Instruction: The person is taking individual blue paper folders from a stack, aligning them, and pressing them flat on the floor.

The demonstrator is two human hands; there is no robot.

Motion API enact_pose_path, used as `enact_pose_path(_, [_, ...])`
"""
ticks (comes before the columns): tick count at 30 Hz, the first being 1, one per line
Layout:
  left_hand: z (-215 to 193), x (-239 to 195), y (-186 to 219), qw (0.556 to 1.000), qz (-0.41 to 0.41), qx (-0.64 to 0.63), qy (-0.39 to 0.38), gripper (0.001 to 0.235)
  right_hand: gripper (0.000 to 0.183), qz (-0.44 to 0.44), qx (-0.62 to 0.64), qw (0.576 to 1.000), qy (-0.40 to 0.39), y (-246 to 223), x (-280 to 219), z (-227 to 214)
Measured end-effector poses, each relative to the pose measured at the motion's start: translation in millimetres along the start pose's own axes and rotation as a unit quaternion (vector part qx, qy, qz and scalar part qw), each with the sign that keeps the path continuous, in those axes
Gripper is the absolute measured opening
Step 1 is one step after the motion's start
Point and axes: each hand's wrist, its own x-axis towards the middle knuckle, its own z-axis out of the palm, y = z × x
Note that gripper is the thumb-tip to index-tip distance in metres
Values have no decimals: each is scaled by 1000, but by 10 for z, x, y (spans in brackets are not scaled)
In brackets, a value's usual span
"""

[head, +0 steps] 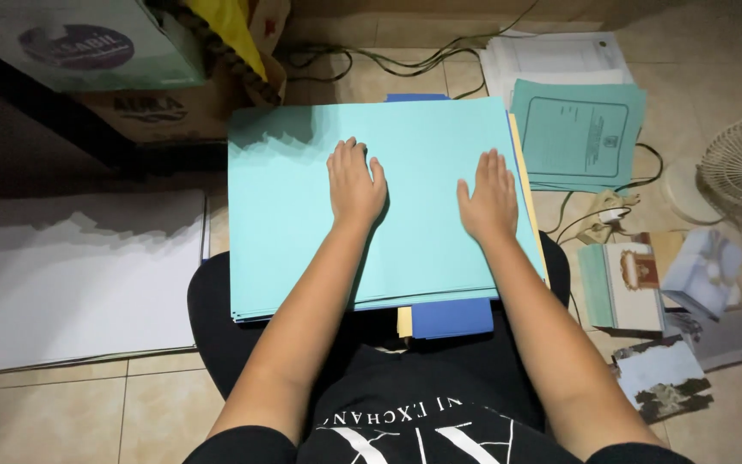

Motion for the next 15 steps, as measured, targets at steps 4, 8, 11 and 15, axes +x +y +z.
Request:
enact_pose_path(4, [-35,-18,23,1000,1,-4,2,40,71,-16,-2,1000,3,-107,-333,49])
enact_pose_path(8, [-49,-9,42,1000,2,-14,11,41,74,-138,10,990,10,-427,-531,53])
enact_pose_path(11, [-25,-3,26,999,7,-39,37,40,75,-222,15,974,-30,-772,-601,14])
enact_pose_path(15, [66,-17,-111,987,48,-93,119,30,75,-253,1,965,-70,-1103,-315,149])
